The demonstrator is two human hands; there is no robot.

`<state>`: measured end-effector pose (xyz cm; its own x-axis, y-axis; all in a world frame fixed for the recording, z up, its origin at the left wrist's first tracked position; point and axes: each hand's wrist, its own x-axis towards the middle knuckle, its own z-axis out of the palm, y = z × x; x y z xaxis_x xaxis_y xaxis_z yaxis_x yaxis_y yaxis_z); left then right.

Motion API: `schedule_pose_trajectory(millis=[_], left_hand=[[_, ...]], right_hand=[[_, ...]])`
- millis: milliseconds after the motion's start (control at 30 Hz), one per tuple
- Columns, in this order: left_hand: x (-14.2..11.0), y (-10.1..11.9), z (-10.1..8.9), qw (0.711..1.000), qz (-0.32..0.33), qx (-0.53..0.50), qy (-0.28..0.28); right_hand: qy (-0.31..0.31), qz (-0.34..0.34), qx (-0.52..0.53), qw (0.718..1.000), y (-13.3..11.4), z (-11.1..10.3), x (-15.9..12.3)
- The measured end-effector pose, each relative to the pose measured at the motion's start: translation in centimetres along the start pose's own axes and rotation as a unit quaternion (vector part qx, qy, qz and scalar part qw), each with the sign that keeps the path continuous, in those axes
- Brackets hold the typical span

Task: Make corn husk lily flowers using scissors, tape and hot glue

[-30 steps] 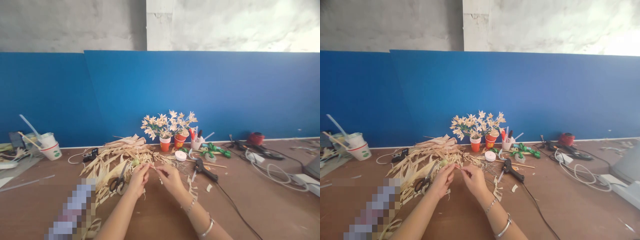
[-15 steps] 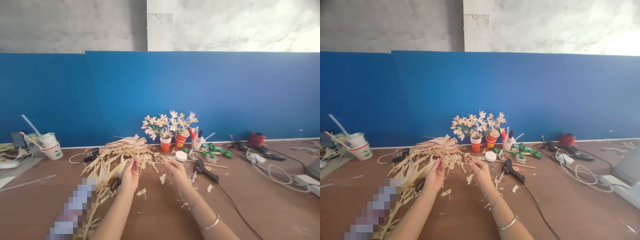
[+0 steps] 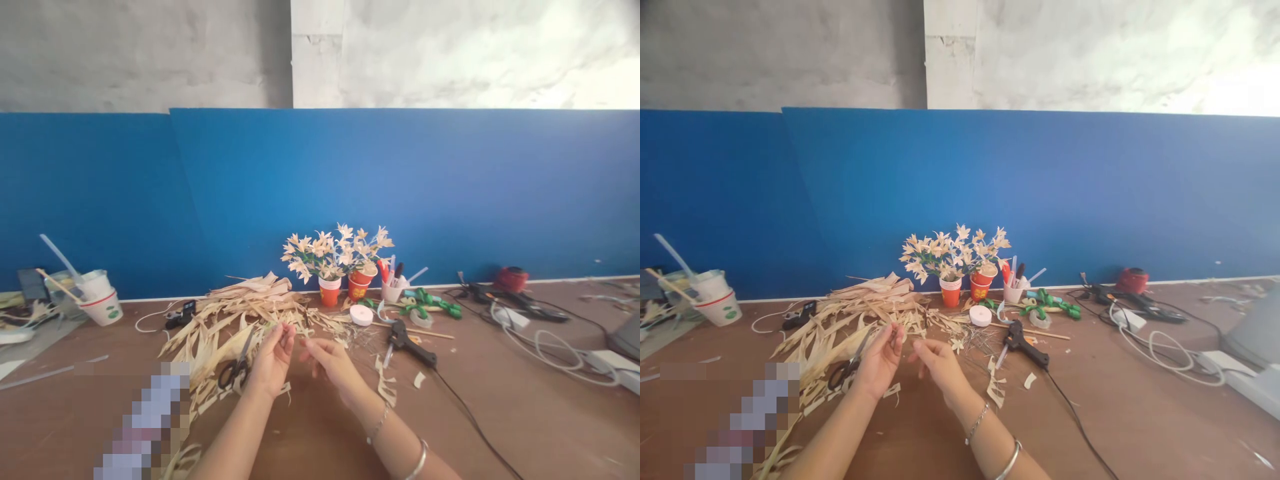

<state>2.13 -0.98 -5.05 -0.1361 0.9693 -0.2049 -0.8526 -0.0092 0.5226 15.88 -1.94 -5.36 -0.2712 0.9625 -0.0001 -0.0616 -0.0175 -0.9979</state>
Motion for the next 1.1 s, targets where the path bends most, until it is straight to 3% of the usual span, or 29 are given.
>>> schedule_pose_trajectory(millis=[167,267,400,500,600,700,833,933,1000,1100], left_hand=[[-0.6,-0.8,-0.2,0.990,-0.065,0.109,-0.057],[-0.6,-1.3,-0.4,0.973,-0.083,0.199,-0.081],[-0.3,-1.7,-0.8,0.936,-0.086,0.325,-0.106],[-0.1,-1.6,-1.1,0.899,-0.065,0.411,-0.135],[0.1,-1.4,-1.3,0.871,-0.035,0.463,-0.159],[0.3,-1.4,-1.4,0.847,0.010,0.506,-0.160],[0.4,-1.7,-1.6,0.774,0.191,0.579,-0.170],[0.2,-1.6,-1.7,0.713,0.306,0.598,-0.200],[0.1,-1.4,-1.8,0.691,0.327,0.603,-0.227],[-0.1,-1.1,-1.7,0.670,0.308,0.617,-0.276]], right_hand=[[0.087,-0.014,0.041,0.995,0.4,-0.8,0.5],[0.105,-0.118,-0.022,0.987,0.3,-1.1,0.4],[0.025,-0.306,-0.185,0.934,-0.2,-0.8,-0.5],[-0.032,-0.341,-0.300,0.890,-0.1,-0.8,-0.9],[-0.013,-0.317,-0.383,0.868,0.5,-1.4,-0.7],[0.019,-0.283,-0.400,0.871,1.2,-1.8,-0.1],[0.053,-0.186,-0.279,0.941,1.3,-1.7,0.6],[0.009,-0.075,-0.125,0.989,1.0,-1.6,0.9],[-0.027,-0.034,-0.067,0.997,0.7,-1.8,1.1],[-0.053,-0.013,-0.055,0.997,0.3,-2.3,1.0]])
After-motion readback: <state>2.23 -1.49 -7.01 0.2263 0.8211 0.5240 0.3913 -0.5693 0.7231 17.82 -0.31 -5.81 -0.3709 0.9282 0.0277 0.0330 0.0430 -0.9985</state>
